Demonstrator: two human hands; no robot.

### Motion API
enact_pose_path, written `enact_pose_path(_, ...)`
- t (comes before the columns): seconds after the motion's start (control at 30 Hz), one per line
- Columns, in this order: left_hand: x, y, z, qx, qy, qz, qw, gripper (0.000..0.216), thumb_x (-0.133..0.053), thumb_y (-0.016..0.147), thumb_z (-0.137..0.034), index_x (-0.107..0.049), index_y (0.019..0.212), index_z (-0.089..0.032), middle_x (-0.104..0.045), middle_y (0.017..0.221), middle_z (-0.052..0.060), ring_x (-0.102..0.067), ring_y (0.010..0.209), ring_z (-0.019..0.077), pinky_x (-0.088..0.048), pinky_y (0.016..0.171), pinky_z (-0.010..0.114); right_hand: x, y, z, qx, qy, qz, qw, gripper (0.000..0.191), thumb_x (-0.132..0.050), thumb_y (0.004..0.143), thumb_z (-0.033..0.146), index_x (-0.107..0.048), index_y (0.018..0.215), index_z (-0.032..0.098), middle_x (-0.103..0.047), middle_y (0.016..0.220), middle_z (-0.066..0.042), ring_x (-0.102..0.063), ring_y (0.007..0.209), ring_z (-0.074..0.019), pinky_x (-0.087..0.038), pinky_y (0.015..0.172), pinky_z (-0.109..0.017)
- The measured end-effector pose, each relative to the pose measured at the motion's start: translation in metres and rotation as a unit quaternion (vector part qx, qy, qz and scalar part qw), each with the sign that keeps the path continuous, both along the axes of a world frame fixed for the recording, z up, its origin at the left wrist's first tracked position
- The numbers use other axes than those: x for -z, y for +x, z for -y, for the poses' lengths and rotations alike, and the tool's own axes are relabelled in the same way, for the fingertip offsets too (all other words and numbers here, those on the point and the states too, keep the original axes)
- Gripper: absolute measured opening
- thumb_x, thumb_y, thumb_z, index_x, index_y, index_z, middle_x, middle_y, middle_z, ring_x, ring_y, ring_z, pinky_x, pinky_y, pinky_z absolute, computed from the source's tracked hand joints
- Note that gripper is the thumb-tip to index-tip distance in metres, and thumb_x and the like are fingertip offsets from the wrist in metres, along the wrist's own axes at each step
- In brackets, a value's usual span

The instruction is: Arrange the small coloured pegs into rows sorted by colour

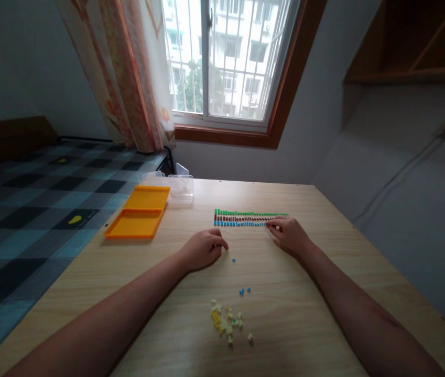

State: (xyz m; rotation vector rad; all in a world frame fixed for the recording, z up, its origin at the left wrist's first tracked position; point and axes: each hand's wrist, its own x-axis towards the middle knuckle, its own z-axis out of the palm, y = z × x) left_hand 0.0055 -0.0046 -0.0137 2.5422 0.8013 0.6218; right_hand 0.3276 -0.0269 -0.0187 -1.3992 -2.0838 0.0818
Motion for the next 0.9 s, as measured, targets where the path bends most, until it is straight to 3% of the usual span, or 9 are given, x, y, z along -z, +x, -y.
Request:
enact_pose_path(0.23, 0.001, 0.001, -0.002, 0.002, 0.003, 0.015, 1.0, 0.032, -0.052, 0.077, -0.005, -0.078, 0.087, -0.02, -0.064, 0.084, 0.002, -0.061, 0.075, 0.0122, -0.048, 0.076, 0.023, -0.007, -0.076, 0.042, -0.178, -0.049, 0.027, 0.982, 0.02, -0.058, 0.093, 0.024, -0.077, 0.101, 0.024, -0.073, 0.087, -0.005, -0.065, 0.073, -0.0137, -0.046, 0.07, -0.024)
enact_pose_path(0.4, 0.002, 0.001, -0.002, 0.001, 0.008, 0.017, 1.0, 0.031, -0.053, 0.077, -0.005, -0.077, 0.086, -0.021, -0.064, 0.084, 0.002, -0.062, 0.075, 0.0119, -0.049, 0.076, 0.023, -0.006, -0.086, 0.046, -0.184, -0.069, 0.047, 0.979, 0.019, -0.06, 0.094, 0.028, -0.076, 0.101, 0.024, -0.073, 0.091, -0.005, -0.067, 0.08, -0.0148, -0.046, 0.075, -0.023)
enact_pose_path(0.6, 0.003, 0.001, -0.002, -0.005, 0.008, 0.014, 1.0, 0.031, -0.053, 0.077, -0.004, -0.077, 0.086, -0.021, -0.064, 0.084, 0.002, -0.061, 0.075, 0.0119, -0.048, 0.075, 0.023, -0.006, -0.096, 0.044, -0.172, -0.058, 0.091, 0.979, 0.019, -0.058, 0.093, 0.026, -0.076, 0.09, 0.025, -0.071, 0.082, -0.002, -0.063, 0.071, -0.0129, -0.042, 0.067, -0.023)
enact_pose_path(0.73, 0.002, 0.001, -0.001, -0.007, 0.003, 0.011, 1.0, 0.032, -0.052, 0.077, -0.004, -0.077, 0.086, -0.021, -0.063, 0.084, 0.002, -0.061, 0.076, 0.0121, -0.048, 0.075, 0.022, -0.015, -0.071, 0.035, -0.153, -0.051, 0.116, 0.98, 0.019, -0.058, 0.091, 0.021, -0.076, 0.089, 0.024, -0.072, 0.085, -0.003, -0.063, 0.072, -0.0128, -0.042, 0.068, -0.023)
enact_pose_path(0.9, 0.0, 0.001, -0.001, -0.003, 0.0, 0.007, 1.0, 0.032, -0.052, 0.076, -0.005, -0.077, 0.085, -0.021, -0.063, 0.084, 0.002, -0.061, 0.074, 0.0116, -0.048, 0.075, 0.022, -0.029, 0.005, 0.01, -0.05, -0.1, 0.138, 0.984, 0.019, -0.059, 0.089, 0.023, -0.077, 0.082, 0.022, -0.073, 0.081, -0.004, -0.063, 0.073, -0.0148, -0.042, 0.066, -0.023)
